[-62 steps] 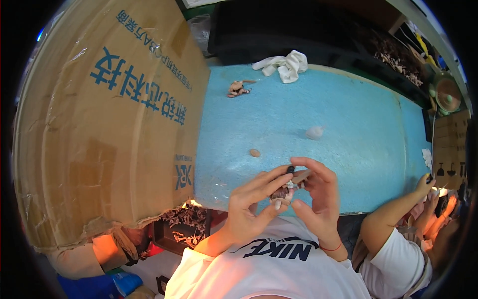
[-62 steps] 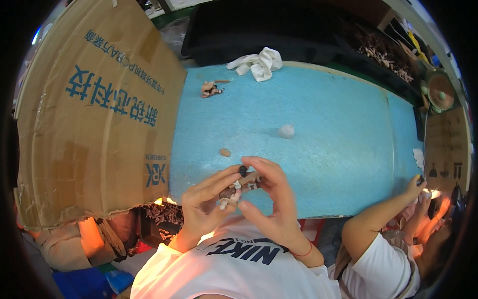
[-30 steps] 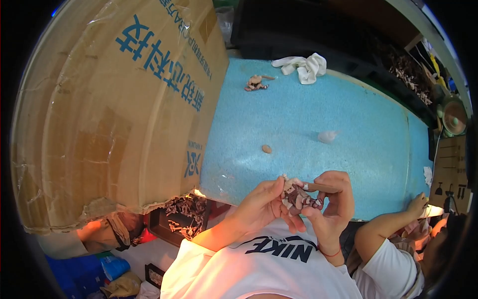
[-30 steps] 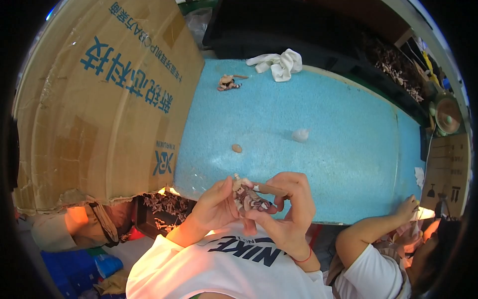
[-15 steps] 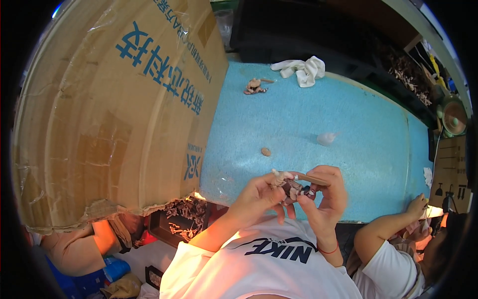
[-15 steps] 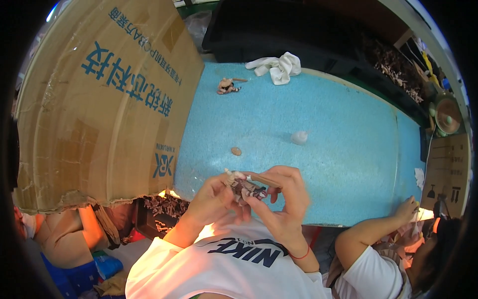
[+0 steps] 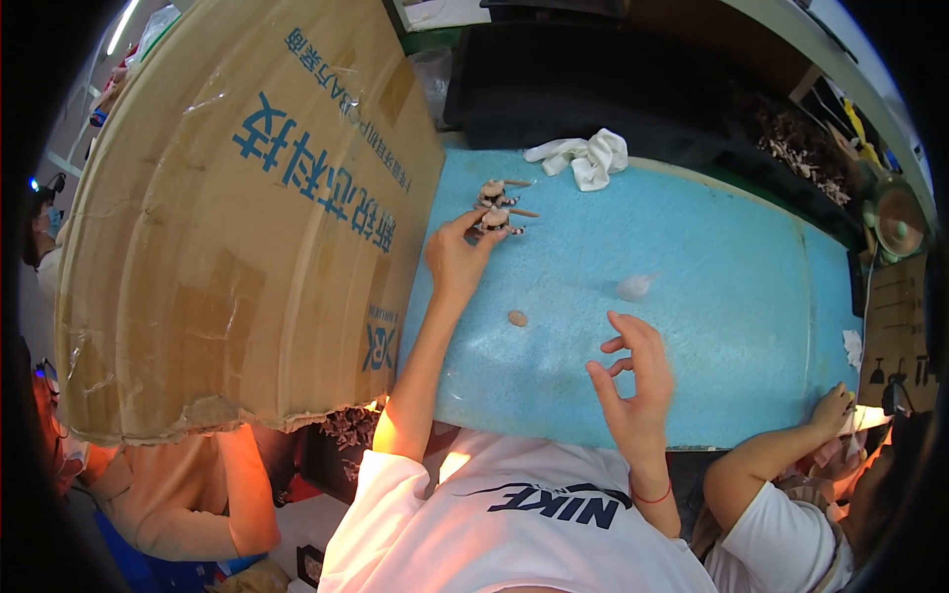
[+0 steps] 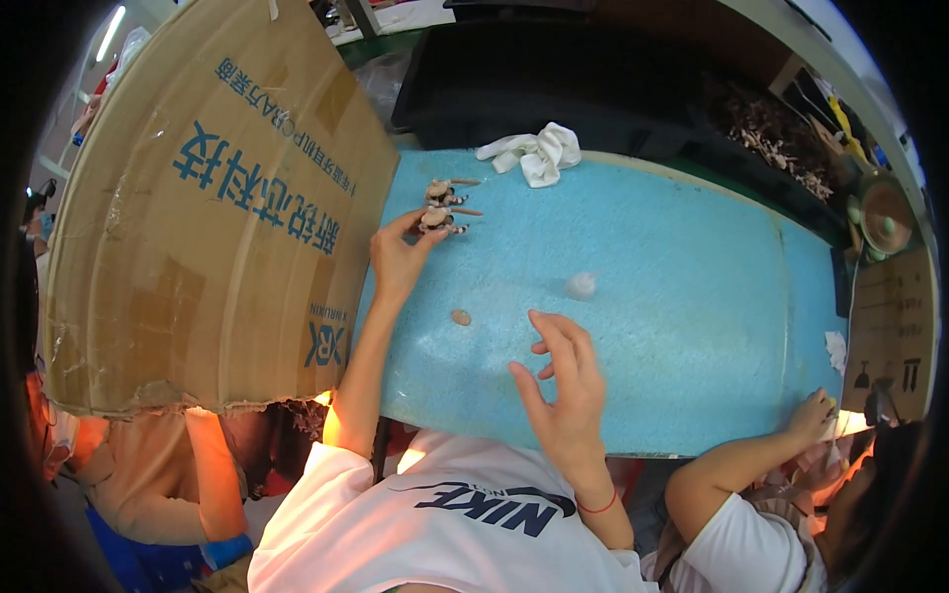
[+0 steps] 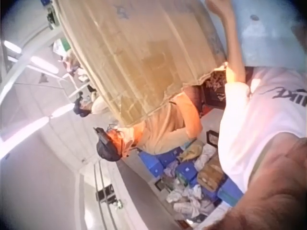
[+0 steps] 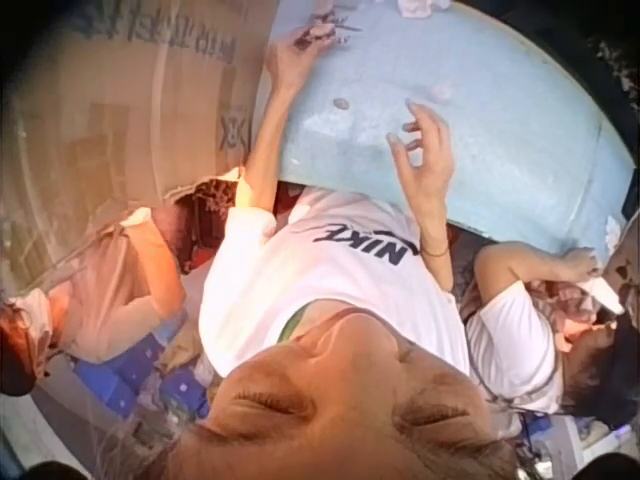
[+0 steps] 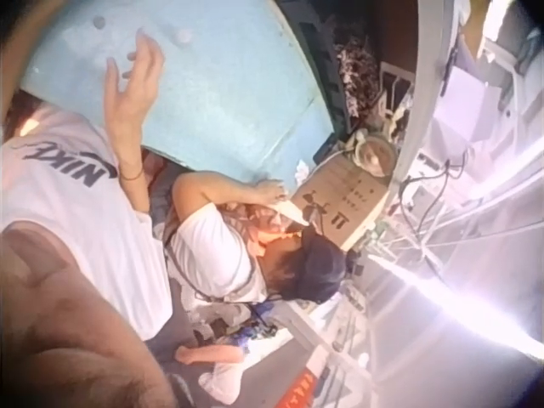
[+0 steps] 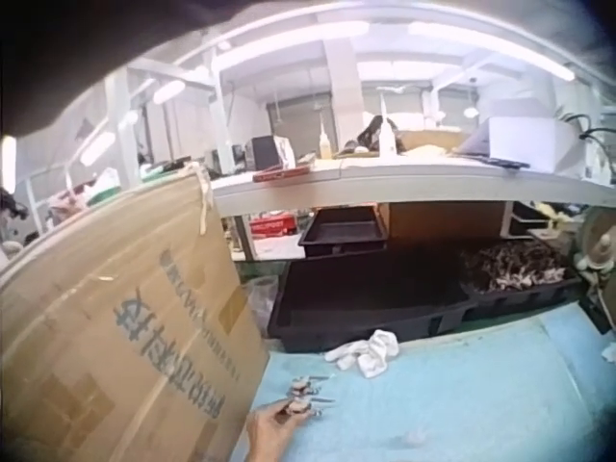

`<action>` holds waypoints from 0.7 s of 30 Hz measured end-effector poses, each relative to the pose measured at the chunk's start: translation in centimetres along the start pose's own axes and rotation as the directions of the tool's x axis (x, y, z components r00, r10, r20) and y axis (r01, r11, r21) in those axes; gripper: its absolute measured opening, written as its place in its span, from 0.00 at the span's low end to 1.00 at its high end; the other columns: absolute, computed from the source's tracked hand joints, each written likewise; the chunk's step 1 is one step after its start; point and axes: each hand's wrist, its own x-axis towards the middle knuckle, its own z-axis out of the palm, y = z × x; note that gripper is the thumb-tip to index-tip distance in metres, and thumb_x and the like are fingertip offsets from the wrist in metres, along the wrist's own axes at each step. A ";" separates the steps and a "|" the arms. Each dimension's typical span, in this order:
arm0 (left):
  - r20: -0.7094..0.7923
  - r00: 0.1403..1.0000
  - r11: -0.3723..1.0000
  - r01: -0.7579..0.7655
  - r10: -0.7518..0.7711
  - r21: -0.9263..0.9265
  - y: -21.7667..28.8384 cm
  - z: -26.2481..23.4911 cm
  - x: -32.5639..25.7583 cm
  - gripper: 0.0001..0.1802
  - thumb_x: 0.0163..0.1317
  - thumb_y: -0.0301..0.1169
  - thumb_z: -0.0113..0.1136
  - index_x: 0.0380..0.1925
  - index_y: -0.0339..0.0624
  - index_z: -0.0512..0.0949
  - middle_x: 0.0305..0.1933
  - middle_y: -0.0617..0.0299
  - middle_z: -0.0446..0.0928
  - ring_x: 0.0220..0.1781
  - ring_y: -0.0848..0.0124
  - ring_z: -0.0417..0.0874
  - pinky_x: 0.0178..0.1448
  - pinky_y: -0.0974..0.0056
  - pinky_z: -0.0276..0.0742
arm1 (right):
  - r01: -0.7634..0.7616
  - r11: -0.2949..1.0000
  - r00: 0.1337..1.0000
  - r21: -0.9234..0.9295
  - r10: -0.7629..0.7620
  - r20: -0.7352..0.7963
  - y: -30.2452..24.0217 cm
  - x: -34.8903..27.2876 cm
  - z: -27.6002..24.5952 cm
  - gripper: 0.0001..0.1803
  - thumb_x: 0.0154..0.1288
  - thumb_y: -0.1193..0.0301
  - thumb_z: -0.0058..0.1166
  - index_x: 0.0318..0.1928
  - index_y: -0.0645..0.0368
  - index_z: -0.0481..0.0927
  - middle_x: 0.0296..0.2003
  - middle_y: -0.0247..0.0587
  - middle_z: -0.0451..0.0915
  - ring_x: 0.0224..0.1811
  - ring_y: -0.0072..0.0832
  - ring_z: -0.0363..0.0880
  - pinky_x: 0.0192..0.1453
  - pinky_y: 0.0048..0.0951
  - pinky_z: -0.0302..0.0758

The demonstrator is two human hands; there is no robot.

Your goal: The person assembles small plastic toy figurines by gluing together multiple plastic figurine parts with a glue applicator.

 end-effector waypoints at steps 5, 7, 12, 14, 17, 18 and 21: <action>-0.049 0.994 0.948 -0.083 0.102 0.307 -1.2 1.4 0.5 0.18 0.42 0.34 0.68 0.34 0.38 0.79 0.30 0.56 0.77 0.35 0.59 0.76 0.38 0.59 0.70 | -0.021 1.000 1.000 -0.020 0.021 0.020 0.5 -0.4 0.3 0.28 0.48 0.82 0.58 0.53 0.59 0.70 0.47 0.43 0.70 0.35 0.27 0.73 0.30 0.23 0.71; -0.060 0.992 0.958 -0.092 0.112 0.272 -1.7 1.8 0.8 0.18 0.42 0.33 0.68 0.33 0.37 0.78 0.31 0.55 0.76 0.36 0.58 0.75 0.39 0.59 0.70 | -0.024 0.999 0.999 -0.029 0.025 0.029 0.6 -0.5 0.4 0.27 0.49 0.82 0.58 0.53 0.59 0.70 0.47 0.43 0.70 0.35 0.27 0.73 0.30 0.23 0.72; 0.000 0.998 0.966 -0.058 0.060 0.252 -1.2 1.7 0.8 0.23 0.41 0.30 0.69 0.38 0.35 0.74 0.40 0.52 0.72 0.38 0.58 0.74 0.41 0.58 0.70 | -0.015 0.999 0.999 -0.051 0.017 0.050 0.9 -0.5 0.4 0.25 0.49 0.82 0.57 0.52 0.60 0.71 0.45 0.43 0.71 0.34 0.28 0.74 0.30 0.24 0.72; -0.028 0.999 0.982 -0.016 0.022 0.191 -0.6 1.4 0.4 0.29 0.39 0.26 0.70 0.44 0.34 0.70 0.45 0.51 0.69 0.40 0.57 0.74 0.43 0.58 0.70 | -0.015 0.998 0.999 -0.059 0.017 0.038 1.5 -0.5 0.3 0.24 0.50 0.82 0.56 0.51 0.60 0.71 0.45 0.44 0.71 0.34 0.28 0.74 0.30 0.24 0.72; -0.037 0.997 0.976 -0.052 0.061 0.212 -0.1 1.0 0.7 0.32 0.40 0.25 0.69 0.48 0.36 0.67 0.48 0.49 0.66 0.41 0.55 0.74 0.44 0.59 0.70 | -0.017 0.997 0.999 -0.071 0.019 0.029 1.7 -0.7 0.2 0.23 0.50 0.82 0.56 0.50 0.61 0.72 0.44 0.43 0.72 0.33 0.28 0.74 0.30 0.24 0.72; -0.041 0.997 0.976 -0.049 0.060 0.214 -0.2 0.8 0.7 0.32 0.40 0.25 0.69 0.48 0.36 0.67 0.48 0.49 0.66 0.41 0.55 0.74 0.44 0.59 0.70 | -0.021 0.997 0.999 -0.074 0.023 0.031 1.7 -0.7 0.3 0.23 0.50 0.82 0.56 0.50 0.61 0.72 0.44 0.43 0.72 0.33 0.28 0.74 0.30 0.24 0.72; -0.048 0.994 0.963 -0.087 0.102 0.256 -0.4 0.5 0.5 0.32 0.41 0.23 0.68 0.49 0.36 0.66 0.49 0.48 0.66 0.42 0.54 0.73 0.45 0.60 0.70 | -0.027 0.996 1.000 -0.084 0.028 0.013 1.5 -0.8 0.3 0.20 0.51 0.82 0.56 0.47 0.62 0.73 0.41 0.43 0.73 0.32 0.28 0.74 0.29 0.25 0.72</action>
